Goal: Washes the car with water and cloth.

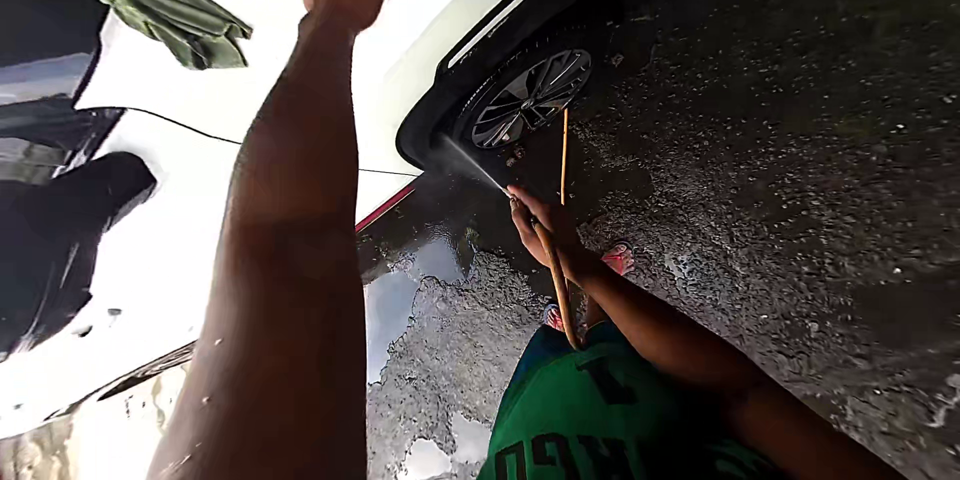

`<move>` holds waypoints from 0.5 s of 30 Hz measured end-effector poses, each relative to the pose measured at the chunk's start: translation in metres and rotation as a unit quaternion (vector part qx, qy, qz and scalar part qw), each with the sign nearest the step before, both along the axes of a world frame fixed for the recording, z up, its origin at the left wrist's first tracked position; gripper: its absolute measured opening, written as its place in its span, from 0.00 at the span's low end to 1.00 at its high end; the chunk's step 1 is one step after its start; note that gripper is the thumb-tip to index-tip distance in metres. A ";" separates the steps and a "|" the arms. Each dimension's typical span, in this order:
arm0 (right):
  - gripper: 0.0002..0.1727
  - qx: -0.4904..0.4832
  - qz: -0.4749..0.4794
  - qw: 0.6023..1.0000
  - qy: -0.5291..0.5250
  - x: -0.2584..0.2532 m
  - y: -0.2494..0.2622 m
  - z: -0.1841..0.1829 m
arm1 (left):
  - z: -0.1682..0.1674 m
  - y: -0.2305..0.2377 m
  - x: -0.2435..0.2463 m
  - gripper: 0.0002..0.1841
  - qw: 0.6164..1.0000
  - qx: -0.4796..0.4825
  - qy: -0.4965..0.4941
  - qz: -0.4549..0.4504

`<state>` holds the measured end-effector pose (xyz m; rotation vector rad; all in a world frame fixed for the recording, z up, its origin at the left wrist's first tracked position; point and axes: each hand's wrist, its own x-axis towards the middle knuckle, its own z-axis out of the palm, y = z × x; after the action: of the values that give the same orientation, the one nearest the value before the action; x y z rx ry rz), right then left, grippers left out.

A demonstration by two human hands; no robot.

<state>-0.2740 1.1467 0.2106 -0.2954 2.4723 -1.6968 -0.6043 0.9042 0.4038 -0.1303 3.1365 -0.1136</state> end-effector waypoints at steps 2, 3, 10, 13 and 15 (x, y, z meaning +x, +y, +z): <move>0.20 0.002 0.011 1.000 -0.003 0.015 0.007 0.010 | -0.010 0.018 0.059 0.34 0.995 0.086 0.017 -0.045; 0.20 0.003 0.018 1.000 -0.007 0.022 0.010 0.013 | -0.018 0.026 0.098 0.30 0.989 0.129 0.026 -0.071; 0.21 0.046 -0.001 0.998 0.041 0.091 0.014 0.047 | -0.182 -0.004 0.462 0.22 0.910 0.408 -0.035 0.064; 0.22 0.089 -0.047 0.990 0.101 0.121 0.006 0.071 | -0.207 0.020 0.565 0.25 0.816 0.543 -0.201 -0.010; 0.21 0.108 -0.057 0.987 0.105 0.142 0.000 0.092 | -0.192 0.048 0.606 0.35 0.747 0.594 -0.279 -0.103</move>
<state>-0.1317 1.1465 0.3022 -0.3301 2.8471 -1.4860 0.0015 0.9522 0.2114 0.2168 2.0498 1.4728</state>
